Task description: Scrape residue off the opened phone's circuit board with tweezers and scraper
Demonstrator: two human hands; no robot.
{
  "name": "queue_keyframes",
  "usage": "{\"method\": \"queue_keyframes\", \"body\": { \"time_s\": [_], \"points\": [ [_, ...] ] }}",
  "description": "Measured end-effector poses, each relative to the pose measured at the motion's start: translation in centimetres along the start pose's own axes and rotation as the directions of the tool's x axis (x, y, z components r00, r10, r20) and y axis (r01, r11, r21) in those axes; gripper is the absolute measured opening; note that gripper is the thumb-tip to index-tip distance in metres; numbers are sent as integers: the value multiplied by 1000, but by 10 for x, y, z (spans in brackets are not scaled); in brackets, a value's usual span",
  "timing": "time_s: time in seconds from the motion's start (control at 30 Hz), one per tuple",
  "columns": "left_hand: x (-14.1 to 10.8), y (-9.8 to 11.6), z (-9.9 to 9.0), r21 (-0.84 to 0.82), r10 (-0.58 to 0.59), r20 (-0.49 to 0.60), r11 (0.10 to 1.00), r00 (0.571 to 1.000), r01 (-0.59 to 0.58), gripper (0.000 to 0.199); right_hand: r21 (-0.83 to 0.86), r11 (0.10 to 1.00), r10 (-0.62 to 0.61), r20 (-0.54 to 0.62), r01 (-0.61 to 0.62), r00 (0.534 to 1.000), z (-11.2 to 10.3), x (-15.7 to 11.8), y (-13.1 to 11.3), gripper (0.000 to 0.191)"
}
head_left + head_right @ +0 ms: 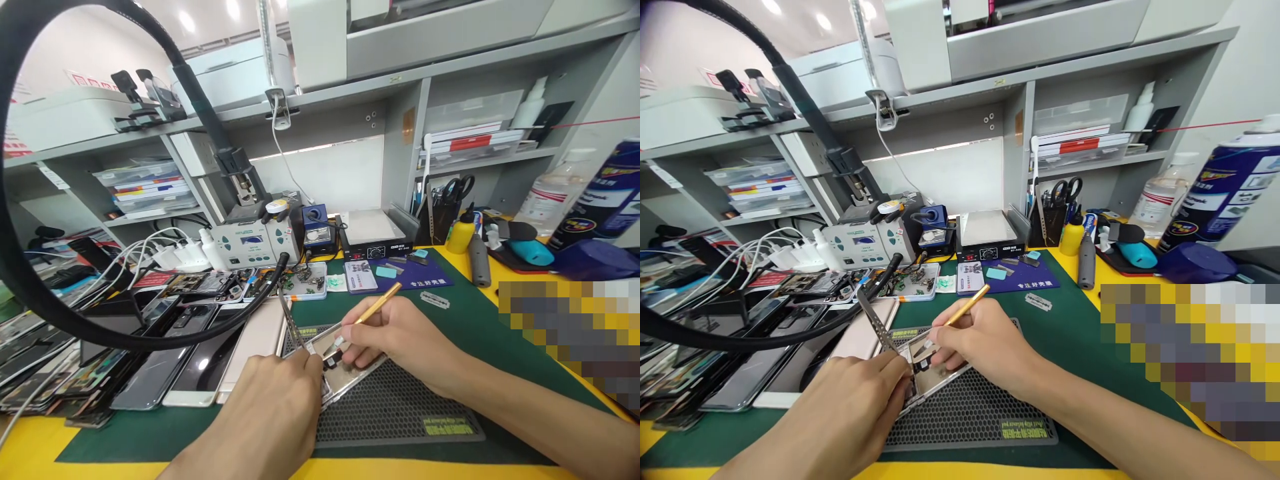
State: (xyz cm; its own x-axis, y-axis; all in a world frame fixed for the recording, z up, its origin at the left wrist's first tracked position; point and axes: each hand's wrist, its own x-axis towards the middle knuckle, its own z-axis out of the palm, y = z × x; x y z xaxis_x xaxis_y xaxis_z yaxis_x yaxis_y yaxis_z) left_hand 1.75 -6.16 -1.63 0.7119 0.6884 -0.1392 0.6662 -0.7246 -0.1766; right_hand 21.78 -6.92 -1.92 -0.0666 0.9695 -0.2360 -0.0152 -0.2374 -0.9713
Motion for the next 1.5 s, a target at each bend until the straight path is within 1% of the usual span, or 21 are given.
{"method": "queue_keyframes", "body": {
  "time_s": [0.17, 0.37, 0.5, 0.6, 0.7, 0.77, 0.83, 0.9, 0.93, 0.97, 1.03, 1.1, 1.23, 1.3, 1.33, 1.4, 1.5],
  "points": [
    [4, 3, -3, 32, 12, 15, 999, 1000, -12, 29, -2, 1000, 2, -13, -2, 1000, 1, 0, -1, 3],
    [3, 1, 3, 20, 5, -42, 1000, 999, -5, 27, -1, 1000, -1, -14, 1, 1000, 0, -1, -3, 3],
    [1, -2, 8, -23, 9, -78, 1000, 997, -11, 26, -9, 1000, 8, -22, -8, 1000, 1, -2, -4, 2],
    [0, -3, 12, -90, -18, -94, 996, 995, 9, 27, -14, 1000, 7, -19, -8, 1000, 1, -2, -3, 2],
    [-3, -6, 17, -196, -78, -113, 979, 990, 55, 31, -16, 1000, 3, -15, -3, 1000, 1, -1, -2, 2],
    [-7, -8, 19, -294, -133, -122, 951, 984, 92, 33, -18, 1000, 0, -13, 0, 1000, 0, -1, -1, 2],
    [-12, -10, 20, -415, -203, -121, 900, 972, 137, 32, -17, 1000, -1, -12, 0, 1000, 0, 0, -1, 2],
    [-17, -10, 20, -550, -280, -95, 815, 955, 184, 32, -19, 1000, 2, -13, -2, 1000, 0, 0, -1, 3],
    [-19, -10, 20, -639, -319, -57, 740, 946, 211, 33, -22, 1000, 4, -14, -4, 1000, 0, 0, -2, 3],
    [-20, -10, 19, -732, -351, -5, 640, 936, 236, 34, -25, 1000, 7, -15, -8, 1000, 0, 0, -2, 3],
    [-22, -9, 15, -878, -381, 117, 391, 917, 274, 38, -31, 999, 11, -16, -12, 1000, 1, 0, -2, 3],
    [-22, -8, 11, -942, -372, 222, 158, 901, 297, 41, -35, 999, 16, -18, -16, 1000, 1, 0, -2, 4],
    [-24, -10, 5, -938, -322, 346, -150, 881, 313, 43, -44, 999, 24, -19, -25, 1000, 0, 1, -1, 4],
    [-24, -12, 5, -916, -297, 377, -259, 877, 306, 41, -46, 999, 24, -22, -25, 999, 0, 1, -1, 3],
    [-24, -13, 5, -905, -288, 387, -298, 876, 302, 40, -48, 999, 24, -23, -25, 999, 0, 1, 0, 3],
    [-23, -15, 7, -890, -280, 395, -353, 875, 289, 38, -52, 998, 23, -27, -25, 999, 1, 1, -1, 4],
    [-23, -16, 11, -876, -280, 388, -407, 878, 258, 32, -56, 998, 19, -25, -21, 999, 1, 0, -1, 3]
  ]
}}
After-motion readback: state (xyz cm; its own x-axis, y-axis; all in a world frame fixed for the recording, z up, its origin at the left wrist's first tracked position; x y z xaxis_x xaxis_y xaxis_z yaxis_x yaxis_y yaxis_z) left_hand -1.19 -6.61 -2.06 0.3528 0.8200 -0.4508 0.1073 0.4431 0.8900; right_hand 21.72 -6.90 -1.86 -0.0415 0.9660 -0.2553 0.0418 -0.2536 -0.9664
